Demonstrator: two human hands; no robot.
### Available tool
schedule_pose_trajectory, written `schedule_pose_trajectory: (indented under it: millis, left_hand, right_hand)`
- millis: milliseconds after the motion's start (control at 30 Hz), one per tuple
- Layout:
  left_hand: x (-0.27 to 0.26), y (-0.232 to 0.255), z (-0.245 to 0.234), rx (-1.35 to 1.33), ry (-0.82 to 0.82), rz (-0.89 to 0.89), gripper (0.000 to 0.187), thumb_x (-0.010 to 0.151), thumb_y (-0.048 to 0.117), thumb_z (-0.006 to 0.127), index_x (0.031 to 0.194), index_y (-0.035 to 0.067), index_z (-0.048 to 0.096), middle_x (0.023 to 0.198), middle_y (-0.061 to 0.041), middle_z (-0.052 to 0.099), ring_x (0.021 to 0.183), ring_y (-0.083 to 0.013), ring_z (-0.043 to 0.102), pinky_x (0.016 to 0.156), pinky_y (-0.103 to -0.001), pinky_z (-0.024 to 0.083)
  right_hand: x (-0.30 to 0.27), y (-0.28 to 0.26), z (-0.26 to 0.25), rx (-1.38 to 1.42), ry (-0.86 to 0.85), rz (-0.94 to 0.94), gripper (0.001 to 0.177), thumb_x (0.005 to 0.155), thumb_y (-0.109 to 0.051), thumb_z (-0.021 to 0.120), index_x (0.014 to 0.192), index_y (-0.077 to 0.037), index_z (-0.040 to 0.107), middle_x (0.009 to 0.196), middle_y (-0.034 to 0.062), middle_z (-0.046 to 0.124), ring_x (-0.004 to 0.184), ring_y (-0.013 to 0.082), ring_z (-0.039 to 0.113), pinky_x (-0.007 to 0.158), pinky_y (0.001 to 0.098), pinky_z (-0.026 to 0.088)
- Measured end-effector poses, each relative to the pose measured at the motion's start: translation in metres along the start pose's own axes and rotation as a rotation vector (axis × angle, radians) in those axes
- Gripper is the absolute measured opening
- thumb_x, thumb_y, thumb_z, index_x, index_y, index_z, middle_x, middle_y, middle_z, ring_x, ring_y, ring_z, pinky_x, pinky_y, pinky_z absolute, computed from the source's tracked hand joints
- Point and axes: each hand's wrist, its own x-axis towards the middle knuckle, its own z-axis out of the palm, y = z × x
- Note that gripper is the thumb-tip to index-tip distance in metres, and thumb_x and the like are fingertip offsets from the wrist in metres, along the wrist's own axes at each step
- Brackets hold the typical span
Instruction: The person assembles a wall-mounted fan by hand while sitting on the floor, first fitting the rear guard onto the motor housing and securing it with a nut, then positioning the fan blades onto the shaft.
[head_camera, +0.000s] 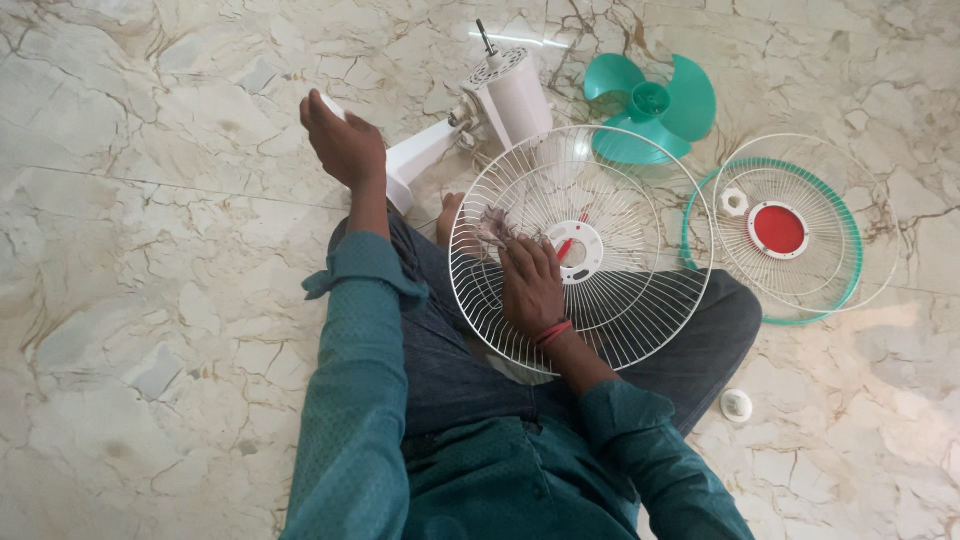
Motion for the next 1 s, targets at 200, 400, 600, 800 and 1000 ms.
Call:
schedule_pose_trajectory:
  millis: [200, 400, 600, 800, 1000]
  left_hand:
    - [-0.004, 0.008, -0.021, 0.065, -0.231, -0.106, 0.071, 0.091, 0.014, 0.064, 0.154, 0.01, 0.031, 0.158, -0.016, 0.039, 0.127, -0.0393, 0.06, 0.095, -0.05, 0.055]
    - [-0.005, 0.008, -0.021, 0.048, -0.222, -0.083, 0.07, 0.091, 0.012, 0.063, 0.154, 0.01, 0.033, 0.159, -0.016, 0.038, 0.129, -0.0391, 0.06, 0.097, -0.051, 0.054]
    - [-0.007, -0.001, -0.021, 0.019, -0.212, -0.046, 0.069, 0.093, 0.012, 0.062, 0.156, 0.008, 0.032, 0.16, -0.015, 0.038, 0.131, -0.0384, 0.058, 0.1, -0.051, 0.053]
    - [-0.011, 0.006, -0.028, 0.027, -0.217, -0.043, 0.069, 0.094, 0.012, 0.062, 0.155, 0.007, 0.031, 0.16, -0.016, 0.037, 0.129, -0.0387, 0.06, 0.099, -0.051, 0.053]
    - [-0.012, 0.004, -0.027, 0.039, -0.208, -0.027, 0.068, 0.093, 0.011, 0.062, 0.155, 0.007, 0.032, 0.159, -0.016, 0.038, 0.126, -0.0391, 0.062, 0.097, -0.051, 0.054]
  right_hand:
    - [0.0, -0.013, -0.002, -0.037, -0.009, 0.062, 0.044, 0.092, -0.011, 0.06, 0.135, -0.002, 0.06, 0.146, 0.0123, 0.053, 0.143, 0.0301, 0.044, 0.125, 0.0545, 0.026]
    - [0.017, -0.021, 0.002, -0.002, 0.01, 0.084, 0.051, 0.09, -0.014, 0.061, 0.139, -0.002, 0.058, 0.147, 0.0143, 0.051, 0.145, 0.0317, 0.041, 0.125, 0.0565, 0.023]
    - [0.023, -0.018, 0.015, -0.026, -0.049, 0.092, 0.057, 0.086, -0.016, 0.063, 0.141, -0.002, 0.055, 0.151, 0.0144, 0.047, 0.148, 0.0319, 0.036, 0.127, 0.0579, 0.018]
    - [0.021, -0.005, 0.022, -0.008, -0.086, 0.093, 0.06, 0.085, -0.02, 0.066, 0.141, -0.001, 0.054, 0.151, 0.0142, 0.046, 0.149, 0.0317, 0.033, 0.128, 0.0572, 0.015]
    - [0.019, -0.002, 0.025, -0.006, -0.125, 0.097, 0.062, 0.086, -0.023, 0.067, 0.142, -0.002, 0.054, 0.153, 0.0138, 0.045, 0.15, 0.0309, 0.031, 0.128, 0.0561, 0.014]
